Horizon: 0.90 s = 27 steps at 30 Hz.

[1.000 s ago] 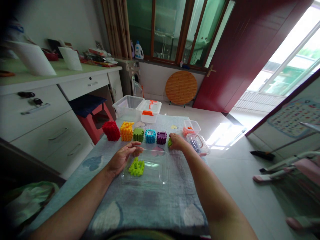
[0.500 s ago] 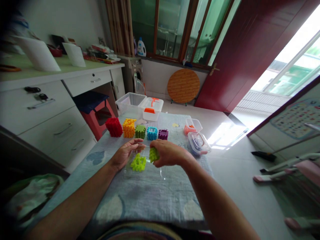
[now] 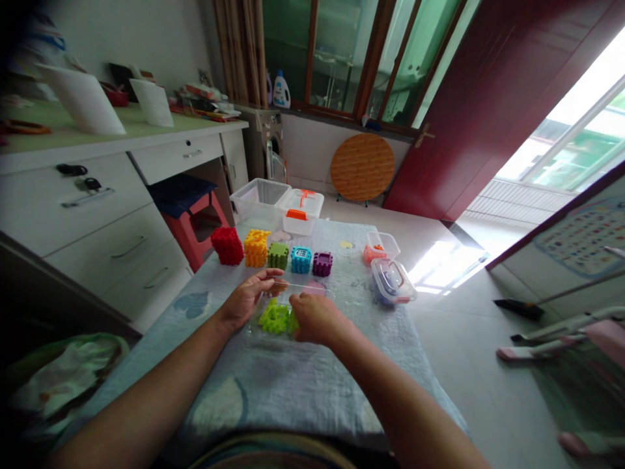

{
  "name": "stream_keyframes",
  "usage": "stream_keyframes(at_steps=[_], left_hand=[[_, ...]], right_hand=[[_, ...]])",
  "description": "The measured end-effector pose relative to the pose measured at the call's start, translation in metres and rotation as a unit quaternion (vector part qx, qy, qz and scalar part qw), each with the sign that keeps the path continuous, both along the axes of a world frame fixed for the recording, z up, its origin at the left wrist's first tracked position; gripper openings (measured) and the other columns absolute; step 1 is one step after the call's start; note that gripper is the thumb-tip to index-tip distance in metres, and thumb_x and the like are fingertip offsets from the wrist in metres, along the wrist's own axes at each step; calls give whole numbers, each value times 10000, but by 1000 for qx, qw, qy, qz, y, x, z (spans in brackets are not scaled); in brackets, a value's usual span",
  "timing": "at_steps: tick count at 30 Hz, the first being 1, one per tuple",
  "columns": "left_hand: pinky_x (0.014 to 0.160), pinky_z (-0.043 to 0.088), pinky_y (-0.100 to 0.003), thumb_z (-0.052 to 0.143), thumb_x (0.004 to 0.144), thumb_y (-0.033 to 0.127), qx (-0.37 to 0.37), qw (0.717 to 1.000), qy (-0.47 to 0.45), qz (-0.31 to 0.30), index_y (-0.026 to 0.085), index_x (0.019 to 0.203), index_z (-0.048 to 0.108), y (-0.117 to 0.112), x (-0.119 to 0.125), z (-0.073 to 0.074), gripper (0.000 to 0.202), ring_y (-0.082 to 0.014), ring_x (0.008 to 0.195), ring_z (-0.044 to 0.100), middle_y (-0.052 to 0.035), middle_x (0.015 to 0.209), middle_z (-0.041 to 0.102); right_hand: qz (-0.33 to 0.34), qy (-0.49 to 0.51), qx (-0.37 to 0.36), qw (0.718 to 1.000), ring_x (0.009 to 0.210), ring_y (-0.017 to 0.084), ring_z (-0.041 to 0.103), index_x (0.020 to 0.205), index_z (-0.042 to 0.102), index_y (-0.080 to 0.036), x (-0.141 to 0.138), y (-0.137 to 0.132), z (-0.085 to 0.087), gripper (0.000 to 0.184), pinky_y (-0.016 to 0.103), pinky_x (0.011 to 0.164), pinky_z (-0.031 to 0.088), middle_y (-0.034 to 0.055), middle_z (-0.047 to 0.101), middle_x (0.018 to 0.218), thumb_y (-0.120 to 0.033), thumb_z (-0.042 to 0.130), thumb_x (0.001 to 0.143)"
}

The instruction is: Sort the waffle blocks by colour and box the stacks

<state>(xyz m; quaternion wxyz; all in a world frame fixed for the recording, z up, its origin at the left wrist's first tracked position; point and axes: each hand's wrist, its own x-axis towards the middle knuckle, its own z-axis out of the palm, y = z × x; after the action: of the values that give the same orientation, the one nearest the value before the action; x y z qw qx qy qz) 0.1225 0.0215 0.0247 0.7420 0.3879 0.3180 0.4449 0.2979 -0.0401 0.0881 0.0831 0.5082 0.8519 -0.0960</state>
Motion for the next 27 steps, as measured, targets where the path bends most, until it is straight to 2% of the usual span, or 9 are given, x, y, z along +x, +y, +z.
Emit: stream_keyframes(at_steps=[6, 11, 15, 20, 27], left_hand=[[806, 438, -300, 716, 710, 255, 5, 1000, 5, -3, 146, 1033, 633, 0, 0, -1, 350, -191, 834, 662, -79, 904, 746], [802, 438, -297, 717, 716, 264, 3, 1000, 7, -6, 149, 1045, 630, 0, -1, -2, 359, -192, 844, 663, -80, 926, 742], [789, 436, -297, 716, 717, 263, 8, 1000, 8, -8, 150, 1044, 630, 1, -1, -2, 356, -195, 838, 664, -81, 929, 741], [796, 437, -306, 711, 723, 262, 9, 1000, 4, -8, 155, 1042, 633, 1, -1, -4, 345, -199, 835, 664, -76, 921, 741], [810, 437, -304, 713, 721, 261, 9, 1000, 8, -12, 154, 1046, 635, 2, -1, -5, 351, -190, 832, 661, -75, 922, 740]], right_hand=[[7, -63, 40, 997, 898, 284, 676, 1027, 630, -145, 1, -6, 4, 385, 358, 735, 533, 130, 696, 1011, -318, 717, 695], [3, -93, 26, 995, 897, 301, 682, 990, 673, -128, 2, -8, 9, 339, 370, 733, 546, 155, 704, 994, -295, 723, 700], [4, -75, 9, 997, 908, 302, 683, 990, 680, -113, 1, -6, 11, 347, 361, 724, 552, 164, 706, 1006, -292, 730, 698], [4, -53, -1, 999, 907, 276, 684, 1036, 670, -130, -1, -2, 2, 403, 324, 708, 545, 149, 706, 1020, -316, 747, 687], [47, -6, 4, 999, 891, 228, 671, 1019, 668, -155, 0, 2, -4, 362, 289, 737, 517, 109, 699, 993, -360, 714, 724]])
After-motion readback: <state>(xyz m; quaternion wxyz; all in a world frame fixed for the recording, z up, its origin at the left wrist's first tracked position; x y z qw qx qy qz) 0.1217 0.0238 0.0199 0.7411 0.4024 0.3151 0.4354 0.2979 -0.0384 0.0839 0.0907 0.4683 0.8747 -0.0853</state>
